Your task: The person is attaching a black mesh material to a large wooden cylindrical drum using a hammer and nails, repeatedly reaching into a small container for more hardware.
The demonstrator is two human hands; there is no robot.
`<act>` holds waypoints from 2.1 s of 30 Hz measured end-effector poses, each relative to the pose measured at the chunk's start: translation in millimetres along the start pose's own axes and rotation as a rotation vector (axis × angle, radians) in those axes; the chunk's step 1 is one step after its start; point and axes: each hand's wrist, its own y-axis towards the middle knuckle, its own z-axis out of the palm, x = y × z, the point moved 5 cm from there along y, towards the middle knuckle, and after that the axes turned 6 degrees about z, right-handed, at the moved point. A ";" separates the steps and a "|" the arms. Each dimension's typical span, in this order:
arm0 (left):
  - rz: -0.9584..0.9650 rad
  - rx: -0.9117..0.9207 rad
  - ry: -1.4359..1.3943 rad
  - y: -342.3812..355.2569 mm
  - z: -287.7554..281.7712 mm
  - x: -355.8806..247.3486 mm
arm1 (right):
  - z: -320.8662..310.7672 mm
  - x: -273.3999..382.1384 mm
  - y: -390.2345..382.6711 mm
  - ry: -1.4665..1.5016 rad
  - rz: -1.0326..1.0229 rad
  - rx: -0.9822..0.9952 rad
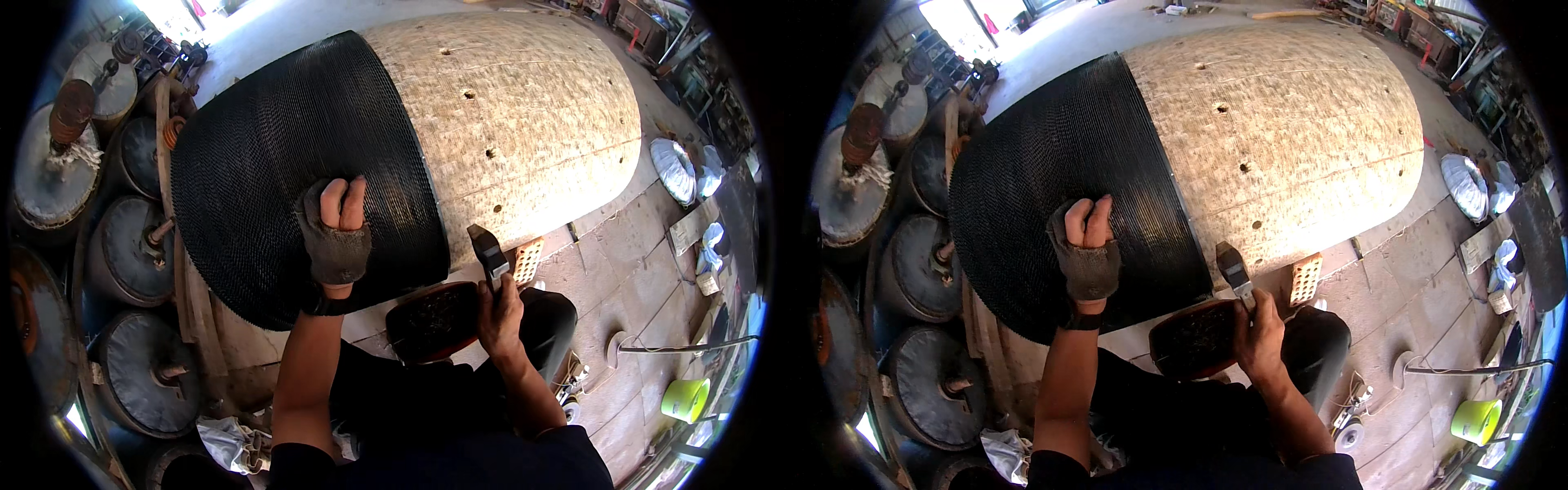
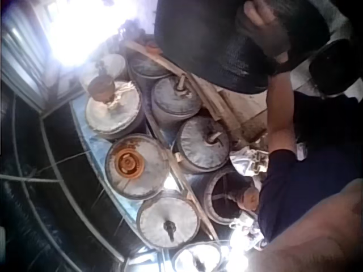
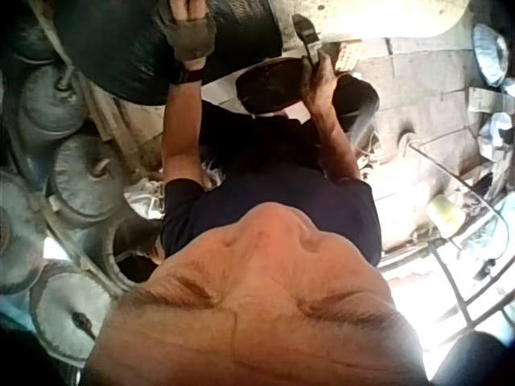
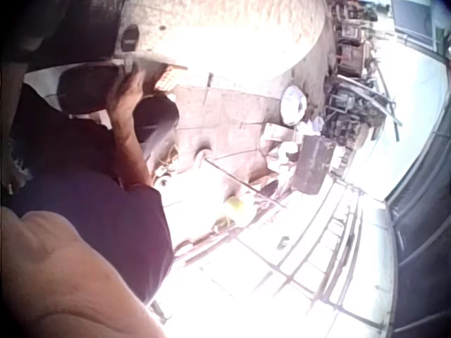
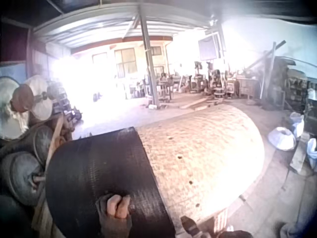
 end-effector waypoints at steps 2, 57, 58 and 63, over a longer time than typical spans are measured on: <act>0.017 -0.012 0.024 4.7 -2.2 -2.1 | 0.3 -9.1 -7.1 0.047 0.077 0.048; -0.333 0.106 -0.474 -44.2 8.7 -147.0 | -15.8 -15.4 -34.9 -0.037 -0.182 -0.053; -0.302 0.087 -0.473 -51.9 2.4 -150.6 | -11.7 -19.0 -29.0 -0.054 -0.114 0.027; -0.266 0.417 -0.557 -122.1 -16.4 -179.7 | -11.6 -18.1 -23.0 0.085 -0.048 0.125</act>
